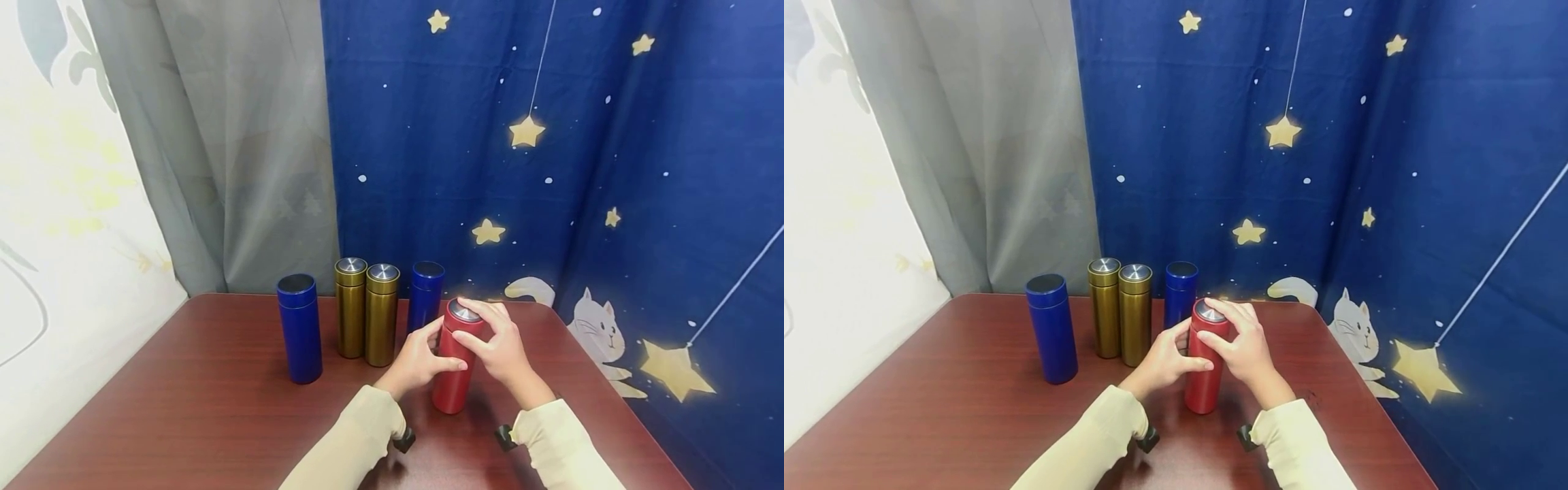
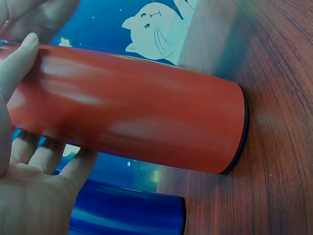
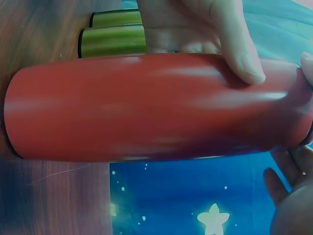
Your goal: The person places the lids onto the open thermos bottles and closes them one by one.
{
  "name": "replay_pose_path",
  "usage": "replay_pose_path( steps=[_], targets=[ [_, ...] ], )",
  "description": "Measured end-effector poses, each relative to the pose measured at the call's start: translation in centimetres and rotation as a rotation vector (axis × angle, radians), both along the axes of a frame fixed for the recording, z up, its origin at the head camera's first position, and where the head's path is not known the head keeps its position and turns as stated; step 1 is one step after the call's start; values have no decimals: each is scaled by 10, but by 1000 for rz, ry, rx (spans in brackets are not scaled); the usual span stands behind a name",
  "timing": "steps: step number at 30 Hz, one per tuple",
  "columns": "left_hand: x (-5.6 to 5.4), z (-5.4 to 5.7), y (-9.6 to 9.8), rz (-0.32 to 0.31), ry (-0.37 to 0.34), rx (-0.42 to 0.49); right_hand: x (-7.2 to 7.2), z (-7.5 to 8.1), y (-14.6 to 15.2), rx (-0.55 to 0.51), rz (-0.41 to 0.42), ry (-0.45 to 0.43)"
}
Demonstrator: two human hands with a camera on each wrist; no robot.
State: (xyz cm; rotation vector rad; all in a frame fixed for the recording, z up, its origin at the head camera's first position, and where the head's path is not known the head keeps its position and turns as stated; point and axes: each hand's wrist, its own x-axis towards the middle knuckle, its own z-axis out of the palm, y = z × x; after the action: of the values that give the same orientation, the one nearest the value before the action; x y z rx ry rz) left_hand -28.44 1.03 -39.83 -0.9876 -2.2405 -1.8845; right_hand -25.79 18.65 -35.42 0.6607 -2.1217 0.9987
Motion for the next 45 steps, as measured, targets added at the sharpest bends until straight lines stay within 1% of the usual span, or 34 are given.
replay_pose_path(
  steps=[1, 2, 5, 11, 14, 17, 20, 23, 25, 27, 29, 32, 33, 34, 35, 37, 40, 42, 45],
  targets=[
    [-1, -1, 0, -4, 5, 7, 0, 0, -1, 1, -17, 14],
    [-4, -5, 1, -4, 9, 8, 0, -1, -2, 4, -36, 29],
    [-5, -8, 1, -7, 13, 10, 1, -4, -6, 8, -93, 65],
    [-3, -6, 1, -29, 3, 13, 0, -7, -13, 15, -194, 156],
    [-4, -4, 0, -26, 14, 19, -4, -7, -16, 34, -234, 222],
    [-4, -3, -1, -16, 36, 19, -6, -7, -19, 52, -271, 272],
    [-4, -2, -1, -10, 57, 16, -6, -5, -20, 75, -304, 294],
    [-3, -1, -1, -11, 64, 12, -6, -1, -19, 116, -314, 281],
    [-2, 1, -1, -13, 59, 6, -6, 1, -17, 150, -296, 238],
    [0, 2, -1, -14, 47, -6, -4, 3, -13, 162, -225, 158],
    [1, 3, -1, -17, 35, -16, -3, 5, -8, 133, -96, 54],
    [1, 2, -1, -16, 18, -15, 0, 10, 0, 49, 140, -118],
    [1, 2, -2, -13, 15, -13, 0, 11, 3, 28, 205, -166],
    [0, 2, -2, -11, 10, -9, 0, 13, 5, 17, 254, -203],
    [0, 1, -2, -8, 5, -9, 0, 14, 7, 16, 287, -230],
    [0, 1, -2, -4, -5, -10, 0, 16, 11, 34, 308, -263],
    [1, 1, -1, -5, -21, -19, 1, 17, 13, 58, 282, -266],
    [2, 1, 0, -7, -27, -22, 2, 17, 13, 68, 251, -249],
    [3, 3, 0, 0, -30, -17, 1, 17, 10, 95, 191, -183]
  ],
)
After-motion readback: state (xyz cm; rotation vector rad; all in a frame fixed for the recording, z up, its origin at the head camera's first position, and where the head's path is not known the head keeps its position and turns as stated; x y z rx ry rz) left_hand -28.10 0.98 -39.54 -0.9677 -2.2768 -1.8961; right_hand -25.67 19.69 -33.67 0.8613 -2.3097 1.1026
